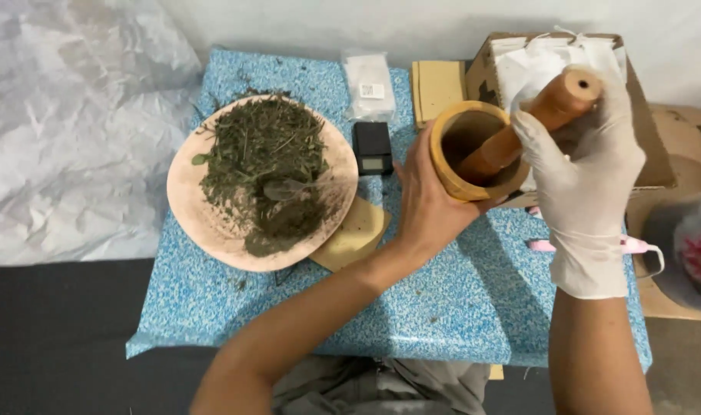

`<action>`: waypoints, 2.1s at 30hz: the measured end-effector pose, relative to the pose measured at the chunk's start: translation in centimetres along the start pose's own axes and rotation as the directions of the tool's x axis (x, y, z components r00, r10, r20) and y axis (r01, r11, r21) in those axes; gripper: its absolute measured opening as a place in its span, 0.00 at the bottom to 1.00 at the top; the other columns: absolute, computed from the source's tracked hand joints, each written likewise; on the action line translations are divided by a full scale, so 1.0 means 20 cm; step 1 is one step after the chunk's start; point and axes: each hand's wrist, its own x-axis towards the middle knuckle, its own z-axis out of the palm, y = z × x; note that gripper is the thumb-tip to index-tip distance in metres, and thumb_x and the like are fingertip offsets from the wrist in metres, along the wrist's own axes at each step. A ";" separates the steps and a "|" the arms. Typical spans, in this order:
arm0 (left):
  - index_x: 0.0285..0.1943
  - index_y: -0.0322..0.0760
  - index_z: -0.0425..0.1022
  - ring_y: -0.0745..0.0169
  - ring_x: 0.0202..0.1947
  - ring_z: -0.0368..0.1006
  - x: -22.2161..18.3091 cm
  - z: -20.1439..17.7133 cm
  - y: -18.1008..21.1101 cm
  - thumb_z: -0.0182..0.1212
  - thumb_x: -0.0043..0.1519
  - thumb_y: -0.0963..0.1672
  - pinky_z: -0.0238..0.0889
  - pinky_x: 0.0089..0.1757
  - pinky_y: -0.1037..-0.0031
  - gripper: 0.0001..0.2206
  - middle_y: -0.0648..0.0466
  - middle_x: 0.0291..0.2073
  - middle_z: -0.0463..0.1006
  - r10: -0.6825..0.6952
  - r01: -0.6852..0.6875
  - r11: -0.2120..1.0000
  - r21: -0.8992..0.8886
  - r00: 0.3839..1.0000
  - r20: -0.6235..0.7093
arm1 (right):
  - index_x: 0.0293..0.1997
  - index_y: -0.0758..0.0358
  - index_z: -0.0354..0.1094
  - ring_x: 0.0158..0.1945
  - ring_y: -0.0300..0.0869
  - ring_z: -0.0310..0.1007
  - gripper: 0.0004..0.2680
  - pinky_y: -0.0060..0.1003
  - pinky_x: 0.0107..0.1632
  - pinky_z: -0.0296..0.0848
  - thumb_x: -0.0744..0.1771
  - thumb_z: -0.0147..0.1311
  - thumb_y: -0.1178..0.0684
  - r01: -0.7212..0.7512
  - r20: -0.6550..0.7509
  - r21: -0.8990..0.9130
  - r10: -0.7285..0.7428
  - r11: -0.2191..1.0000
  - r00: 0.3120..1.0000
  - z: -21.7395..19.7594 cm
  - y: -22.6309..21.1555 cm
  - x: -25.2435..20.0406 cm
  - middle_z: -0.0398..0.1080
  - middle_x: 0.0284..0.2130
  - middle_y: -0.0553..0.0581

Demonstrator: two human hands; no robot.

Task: Grinding tea leaves and then bagging and weighing them into small pouches.

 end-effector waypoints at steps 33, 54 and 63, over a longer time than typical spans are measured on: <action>0.53 0.39 0.85 0.42 0.54 0.79 0.69 -0.50 -0.83 0.69 0.56 0.32 0.71 0.53 0.48 0.18 0.45 0.54 0.84 0.041 -0.675 0.374 0.636 0.697 0.716 | 0.71 0.67 0.67 0.46 0.40 0.81 0.15 0.26 0.45 0.83 0.74 0.56 0.64 0.095 -0.330 0.173 -0.034 0.980 0.943 0.07 0.01 -0.73 0.77 0.54 0.64; 0.46 0.47 0.88 0.56 0.41 0.85 0.74 -0.72 -0.67 0.72 0.69 0.42 0.78 0.44 0.64 0.02 0.59 0.37 0.83 0.194 -0.252 0.945 0.207 0.945 0.264 | 0.62 0.28 0.73 0.22 0.35 0.68 0.12 0.32 0.25 0.71 0.75 0.42 0.40 -0.005 -0.130 -0.882 -0.233 0.471 0.964 1.29 -0.01 -0.20 0.68 0.29 0.40; 0.47 0.34 0.87 0.49 0.39 0.85 0.69 -0.71 -0.49 0.68 0.71 0.39 0.80 0.42 0.61 0.03 0.50 0.36 0.82 0.220 -0.259 0.956 0.137 0.944 0.248 | 0.52 0.28 0.75 0.19 0.30 0.67 0.08 0.25 0.24 0.73 0.74 0.50 0.46 -0.028 -0.081 -0.966 -0.196 0.258 0.977 1.26 0.00 -0.17 0.63 0.19 0.33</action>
